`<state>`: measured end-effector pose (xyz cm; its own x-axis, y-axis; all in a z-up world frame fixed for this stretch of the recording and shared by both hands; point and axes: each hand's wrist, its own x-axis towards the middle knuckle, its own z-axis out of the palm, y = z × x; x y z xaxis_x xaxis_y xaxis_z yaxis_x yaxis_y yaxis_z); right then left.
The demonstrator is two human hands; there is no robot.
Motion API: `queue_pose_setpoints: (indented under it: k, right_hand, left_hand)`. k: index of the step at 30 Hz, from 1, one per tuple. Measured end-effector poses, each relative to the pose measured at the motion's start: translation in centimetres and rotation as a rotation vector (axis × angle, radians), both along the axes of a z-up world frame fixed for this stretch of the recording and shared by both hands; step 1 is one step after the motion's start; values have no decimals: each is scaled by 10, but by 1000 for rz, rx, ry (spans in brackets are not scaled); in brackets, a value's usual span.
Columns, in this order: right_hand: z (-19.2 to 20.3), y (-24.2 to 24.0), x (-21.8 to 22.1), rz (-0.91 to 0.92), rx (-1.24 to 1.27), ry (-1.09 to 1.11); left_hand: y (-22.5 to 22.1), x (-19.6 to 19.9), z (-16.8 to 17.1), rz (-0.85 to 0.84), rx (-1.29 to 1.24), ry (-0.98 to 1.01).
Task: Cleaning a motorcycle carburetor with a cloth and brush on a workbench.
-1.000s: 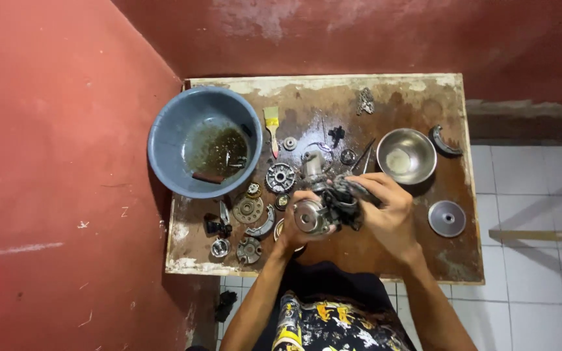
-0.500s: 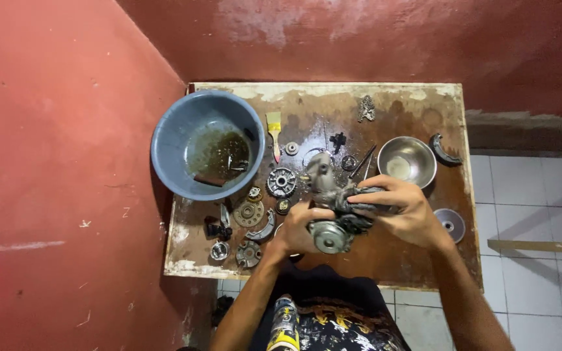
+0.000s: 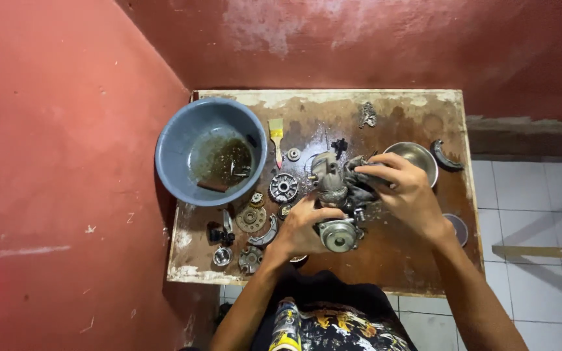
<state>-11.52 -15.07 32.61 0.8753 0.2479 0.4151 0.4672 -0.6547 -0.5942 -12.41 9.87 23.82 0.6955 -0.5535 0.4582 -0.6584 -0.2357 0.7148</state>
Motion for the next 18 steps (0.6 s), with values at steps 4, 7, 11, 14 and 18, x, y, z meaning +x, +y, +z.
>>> queue_pose_setpoints:
  k: [4, 7, 11, 14, 18]
  right_hand:
    - [1, 8, -12, 66, 119, -33]
    - [2, 17, -19, 274, 7, -74]
    - [-12, 4, -6, 181, -27, -31]
    - [-18, 4, -7, 33, -9, -34]
    - [-17, -9, -5, -369, 309, -47]
  left_hand:
    - [-1, 2, 4, -4, -36, 4]
    - [0, 0, 2, -5, -10, -58]
    - [-1, -2, 3, 5, -37, 22]
    - [0, -4, -1, 10, -7, 68]
    - [2, -9, -4, 21, -28, 124]
